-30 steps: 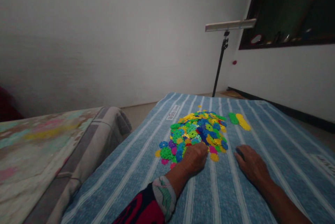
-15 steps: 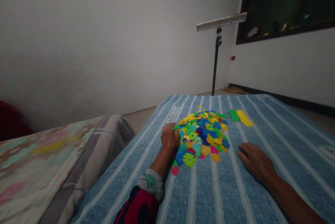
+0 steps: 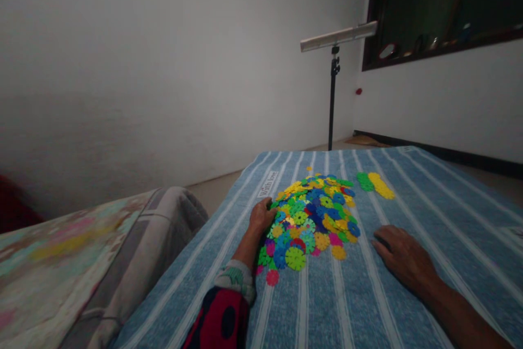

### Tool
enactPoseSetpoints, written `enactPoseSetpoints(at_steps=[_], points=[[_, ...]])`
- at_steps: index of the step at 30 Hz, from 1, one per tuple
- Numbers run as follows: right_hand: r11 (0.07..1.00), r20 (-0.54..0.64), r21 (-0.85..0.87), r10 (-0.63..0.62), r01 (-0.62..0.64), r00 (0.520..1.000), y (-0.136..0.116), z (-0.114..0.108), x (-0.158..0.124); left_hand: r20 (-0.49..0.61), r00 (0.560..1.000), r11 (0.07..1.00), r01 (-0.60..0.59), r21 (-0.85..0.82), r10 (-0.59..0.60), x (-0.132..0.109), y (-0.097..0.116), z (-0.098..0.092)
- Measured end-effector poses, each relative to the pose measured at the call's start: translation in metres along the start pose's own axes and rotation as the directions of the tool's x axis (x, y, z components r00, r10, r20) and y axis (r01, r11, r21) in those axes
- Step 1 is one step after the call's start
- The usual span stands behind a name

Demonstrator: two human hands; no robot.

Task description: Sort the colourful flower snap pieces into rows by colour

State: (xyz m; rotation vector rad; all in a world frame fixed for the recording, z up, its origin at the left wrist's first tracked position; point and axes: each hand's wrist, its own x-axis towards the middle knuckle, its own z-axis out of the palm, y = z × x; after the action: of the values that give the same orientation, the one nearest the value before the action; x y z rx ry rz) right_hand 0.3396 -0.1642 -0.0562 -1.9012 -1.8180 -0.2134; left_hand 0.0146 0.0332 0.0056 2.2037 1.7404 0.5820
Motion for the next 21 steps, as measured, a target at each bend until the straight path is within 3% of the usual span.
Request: enactPoseSetpoints(at_steps=[7,11,15,18,21], points=[[1.000,-0.012,-0.005,-0.024,0.024,1.000,-0.0012,-0.0026,0.0007,-0.049,0.999,0.994,0.004,0.106,0.001,-0.0035,0.0046,-0.0005],[1.000,-0.003,-0.006,-0.020,0.020,1.000,-0.0028,-0.0042,0.0005,-0.114,0.993,0.997,0.026,0.068,-0.019,-0.0057,0.0040,0.0012],[1.000,0.019,0.005,-0.020,0.020,1.000,-0.0017,-0.0035,0.0010,-0.248,0.968,0.997,0.027,-0.067,-0.043,-0.0047,0.0006,0.0014],[1.000,0.028,0.016,-0.016,0.015,0.999,0.0001,-0.0020,0.0019,-0.343,0.938,0.971,-0.044,-0.237,-0.041,-0.0022,0.0004,0.0011],[1.000,0.018,0.021,-0.010,0.010,1.000,0.0012,-0.0006,0.0033,-0.341,0.938,0.878,-0.107,-0.466,-0.067,-0.0014,0.0085,0.0028]])
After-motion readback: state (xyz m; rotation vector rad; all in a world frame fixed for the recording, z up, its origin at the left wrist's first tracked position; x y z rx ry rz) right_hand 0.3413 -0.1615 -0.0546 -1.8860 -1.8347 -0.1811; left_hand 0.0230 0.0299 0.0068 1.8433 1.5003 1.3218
